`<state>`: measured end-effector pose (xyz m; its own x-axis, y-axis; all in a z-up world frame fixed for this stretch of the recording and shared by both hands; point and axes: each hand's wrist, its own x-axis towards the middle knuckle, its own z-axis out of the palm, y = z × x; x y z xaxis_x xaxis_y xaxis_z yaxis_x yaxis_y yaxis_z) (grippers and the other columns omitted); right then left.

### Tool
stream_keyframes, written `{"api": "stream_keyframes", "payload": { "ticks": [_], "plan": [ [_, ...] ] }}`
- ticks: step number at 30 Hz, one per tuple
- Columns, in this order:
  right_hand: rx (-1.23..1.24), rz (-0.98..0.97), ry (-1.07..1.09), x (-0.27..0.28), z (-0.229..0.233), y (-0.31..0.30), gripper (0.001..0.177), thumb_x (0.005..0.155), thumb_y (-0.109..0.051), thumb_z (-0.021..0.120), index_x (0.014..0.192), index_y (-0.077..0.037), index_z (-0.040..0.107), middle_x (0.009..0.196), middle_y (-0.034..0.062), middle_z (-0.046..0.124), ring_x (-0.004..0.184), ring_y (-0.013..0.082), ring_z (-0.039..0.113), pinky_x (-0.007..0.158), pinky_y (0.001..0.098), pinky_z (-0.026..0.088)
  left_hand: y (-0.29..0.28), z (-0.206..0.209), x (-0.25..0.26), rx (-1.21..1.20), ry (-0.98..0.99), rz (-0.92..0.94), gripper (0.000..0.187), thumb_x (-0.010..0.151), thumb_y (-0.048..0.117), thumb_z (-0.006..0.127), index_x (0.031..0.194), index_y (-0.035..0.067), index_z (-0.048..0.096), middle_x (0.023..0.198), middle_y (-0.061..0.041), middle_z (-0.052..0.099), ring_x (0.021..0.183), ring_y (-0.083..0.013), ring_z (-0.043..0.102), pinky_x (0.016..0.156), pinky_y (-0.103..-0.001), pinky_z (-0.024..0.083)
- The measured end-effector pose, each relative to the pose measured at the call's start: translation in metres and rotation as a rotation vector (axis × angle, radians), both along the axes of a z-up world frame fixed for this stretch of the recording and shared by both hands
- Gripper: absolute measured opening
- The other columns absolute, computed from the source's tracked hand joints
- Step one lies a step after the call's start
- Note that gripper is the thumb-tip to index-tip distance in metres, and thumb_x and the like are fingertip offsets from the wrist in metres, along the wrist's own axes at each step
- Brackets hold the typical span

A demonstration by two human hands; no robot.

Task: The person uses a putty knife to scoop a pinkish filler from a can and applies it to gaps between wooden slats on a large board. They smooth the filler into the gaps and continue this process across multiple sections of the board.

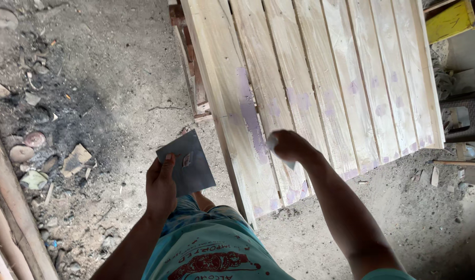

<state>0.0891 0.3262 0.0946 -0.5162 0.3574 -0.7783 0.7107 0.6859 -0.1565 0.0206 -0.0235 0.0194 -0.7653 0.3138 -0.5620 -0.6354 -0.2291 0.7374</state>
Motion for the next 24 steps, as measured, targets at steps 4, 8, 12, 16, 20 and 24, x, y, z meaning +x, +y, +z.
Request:
{"api": "stream_keyframes", "payload": {
  "ticks": [4, 8, 12, 16, 20, 24],
  "plan": [
    [-0.054, -0.144, 0.308, 0.05, 0.027, -0.007, 0.04, 0.092, -0.006, 0.057, 0.13, -0.017, 0.067, 0.112, 0.0141, 0.076, 0.1, 0.029, 0.075, 0.089, 0.0438, 0.06, 0.015, 0.004, 0.005, -0.007, 0.017, -0.056, 0.03, 0.108, 0.035, 0.058, 0.105, 0.006, 0.066, 0.082, 0.002, 0.052, 0.068, -0.008, 0.041, 0.058, -0.027, 0.034],
    [-0.504, -0.393, 1.376, 0.085, 0.036, -0.048, 0.046, 0.098, 0.008, 0.058, 0.131, -0.018, 0.074, 0.13, 0.0172, 0.071, 0.123, 0.0298, 0.068, 0.11, 0.0446, 0.056, 0.06, 0.011, 0.021, -0.053, 0.244, -0.066, 0.034, 0.105, 0.04, 0.056, 0.097, 0.008, 0.063, 0.078, 0.006, 0.051, 0.069, -0.0041, 0.041, 0.057, -0.024, 0.037],
    [-0.877, -0.46, 1.598, 0.086, 0.028, -0.093, 0.049, 0.102, 0.01, 0.056, 0.136, -0.022, 0.072, 0.146, 0.0121, 0.062, 0.142, 0.0284, 0.057, 0.123, 0.0468, 0.049, 0.1, 0.019, 0.02, 0.126, 0.432, 0.06, 0.03, 0.11, 0.035, 0.055, 0.108, 0.006, 0.061, 0.083, 0.005, 0.051, 0.074, -0.0047, 0.04, 0.064, -0.024, 0.036],
    [-0.364, -0.179, 1.348, 0.081, 0.036, -0.104, 0.048, 0.095, 0.009, 0.062, 0.133, -0.019, 0.068, 0.146, 0.0125, 0.059, 0.129, 0.0249, 0.063, 0.099, 0.0372, 0.056, 0.107, 0.036, 0.012, 0.145, 0.551, 0.046, 0.031, 0.112, 0.031, 0.05, 0.115, 0.002, 0.058, 0.1, 0.001, 0.06, 0.091, -0.0068, 0.051, 0.08, -0.025, 0.044],
    [0.087, 0.179, 1.078, 0.082, 0.064, -0.098, 0.047, 0.085, 0.011, 0.062, 0.126, -0.01, 0.072, 0.138, 0.0151, 0.062, 0.122, 0.0286, 0.065, 0.092, 0.0362, 0.06, 0.101, 0.051, 0.005, 0.187, 0.532, 0.086, 0.033, 0.113, 0.028, 0.05, 0.12, -0.002, 0.06, 0.109, -0.006, 0.066, 0.1, -0.0117, 0.058, 0.092, -0.028, 0.048],
    [0.174, 0.264, 1.317, 0.071, 0.101, -0.084, 0.046, 0.083, 0.01, 0.064, 0.125, -0.009, 0.072, 0.126, 0.01, 0.07, 0.118, 0.0289, 0.067, 0.096, 0.0363, 0.06, 0.105, 0.051, 0.001, 0.088, 0.533, -0.04, 0.032, 0.11, 0.031, 0.051, 0.113, 0.001, 0.062, 0.094, -0.001, 0.06, 0.086, -0.0083, 0.052, 0.078, -0.027, 0.045]
  ]
}}
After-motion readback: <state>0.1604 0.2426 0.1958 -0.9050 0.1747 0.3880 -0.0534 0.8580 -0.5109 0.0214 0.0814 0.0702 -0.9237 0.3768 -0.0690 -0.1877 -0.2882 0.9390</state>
